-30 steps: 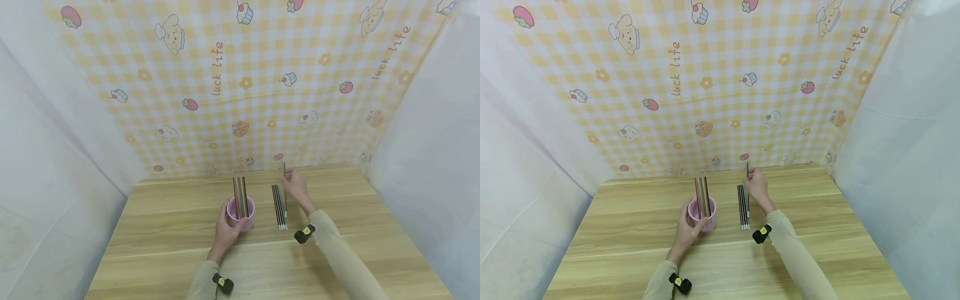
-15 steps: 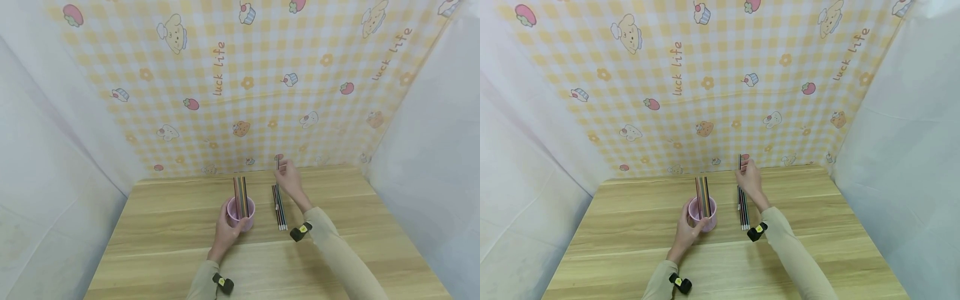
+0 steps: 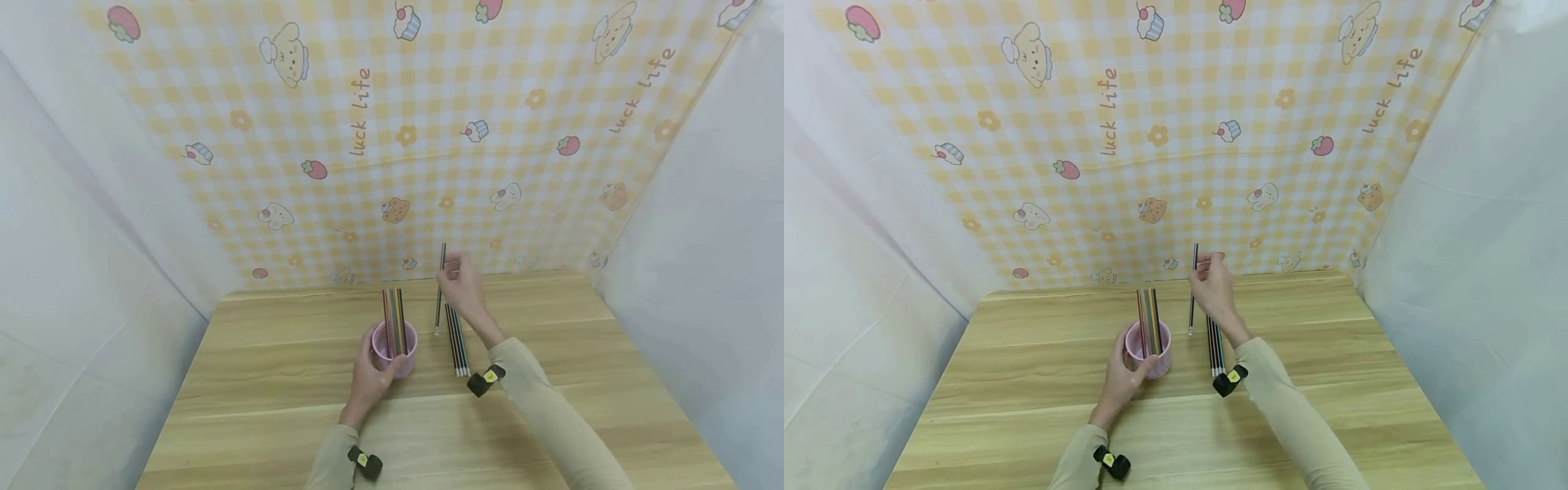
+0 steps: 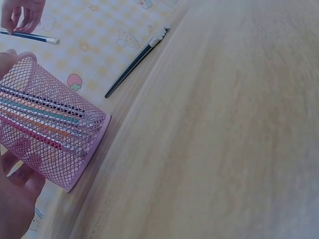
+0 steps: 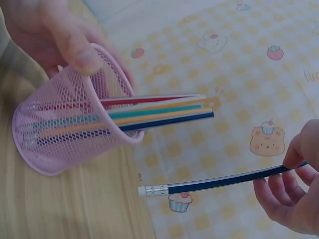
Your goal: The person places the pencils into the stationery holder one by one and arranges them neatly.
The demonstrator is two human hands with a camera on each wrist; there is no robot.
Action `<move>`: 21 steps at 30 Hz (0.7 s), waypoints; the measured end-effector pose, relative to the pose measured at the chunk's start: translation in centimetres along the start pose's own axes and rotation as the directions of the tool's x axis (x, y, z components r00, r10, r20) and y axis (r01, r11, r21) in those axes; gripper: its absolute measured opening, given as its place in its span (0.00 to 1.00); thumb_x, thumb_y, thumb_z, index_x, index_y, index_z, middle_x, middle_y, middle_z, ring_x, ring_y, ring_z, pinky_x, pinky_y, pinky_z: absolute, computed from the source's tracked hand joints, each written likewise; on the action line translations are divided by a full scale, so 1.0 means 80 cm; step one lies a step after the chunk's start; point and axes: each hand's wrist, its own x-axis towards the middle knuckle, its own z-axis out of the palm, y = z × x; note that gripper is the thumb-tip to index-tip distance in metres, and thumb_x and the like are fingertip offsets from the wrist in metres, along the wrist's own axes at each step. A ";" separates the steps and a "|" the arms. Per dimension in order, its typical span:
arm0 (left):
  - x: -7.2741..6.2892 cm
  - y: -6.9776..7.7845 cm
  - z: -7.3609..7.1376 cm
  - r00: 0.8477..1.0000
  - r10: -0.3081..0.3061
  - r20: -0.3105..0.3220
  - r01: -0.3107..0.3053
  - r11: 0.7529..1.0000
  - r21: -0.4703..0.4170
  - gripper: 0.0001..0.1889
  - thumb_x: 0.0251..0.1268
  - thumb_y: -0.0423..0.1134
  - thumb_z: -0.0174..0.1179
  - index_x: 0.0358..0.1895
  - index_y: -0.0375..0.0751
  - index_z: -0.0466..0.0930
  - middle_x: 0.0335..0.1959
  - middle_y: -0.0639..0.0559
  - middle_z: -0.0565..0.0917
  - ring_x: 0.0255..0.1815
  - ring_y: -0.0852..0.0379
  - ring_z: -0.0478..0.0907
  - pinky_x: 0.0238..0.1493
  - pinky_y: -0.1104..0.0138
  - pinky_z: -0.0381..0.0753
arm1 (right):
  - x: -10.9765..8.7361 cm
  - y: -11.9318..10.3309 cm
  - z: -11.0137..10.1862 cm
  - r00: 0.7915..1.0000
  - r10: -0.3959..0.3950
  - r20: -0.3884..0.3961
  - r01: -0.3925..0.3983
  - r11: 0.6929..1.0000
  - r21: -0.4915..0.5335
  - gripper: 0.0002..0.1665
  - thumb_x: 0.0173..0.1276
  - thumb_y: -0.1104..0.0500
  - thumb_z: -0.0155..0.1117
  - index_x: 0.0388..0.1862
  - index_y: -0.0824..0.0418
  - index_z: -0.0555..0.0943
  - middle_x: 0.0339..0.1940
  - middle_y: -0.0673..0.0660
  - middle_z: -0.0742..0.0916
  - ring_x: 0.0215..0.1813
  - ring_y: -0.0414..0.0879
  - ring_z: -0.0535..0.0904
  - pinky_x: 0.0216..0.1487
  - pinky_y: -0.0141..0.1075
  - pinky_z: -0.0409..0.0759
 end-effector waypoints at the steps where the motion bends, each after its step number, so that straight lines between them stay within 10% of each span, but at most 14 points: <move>1: 0.000 0.000 0.000 1.000 -0.004 0.002 0.004 1.000 0.000 0.45 0.56 0.43 0.75 0.77 0.45 0.61 0.72 0.43 0.73 0.71 0.42 0.73 0.73 0.45 0.72 | 0.000 -0.002 0.002 1.000 -0.008 -0.008 0.008 1.000 0.017 0.22 0.67 0.66 0.58 0.60 0.69 0.72 0.52 0.69 0.84 0.52 0.62 0.84 0.54 0.50 0.88; 21: 0.001 -0.001 -0.001 0.997 0.075 0.005 -0.075 0.997 -0.022 0.42 0.59 0.41 0.73 0.76 0.44 0.61 0.70 0.42 0.74 0.69 0.40 0.74 0.71 0.44 0.74 | -0.010 -0.013 0.047 0.984 -0.176 -0.006 0.175 0.974 0.144 0.17 0.66 0.71 0.59 0.54 0.71 0.72 0.44 0.67 0.83 0.44 0.59 0.83 0.47 0.40 0.88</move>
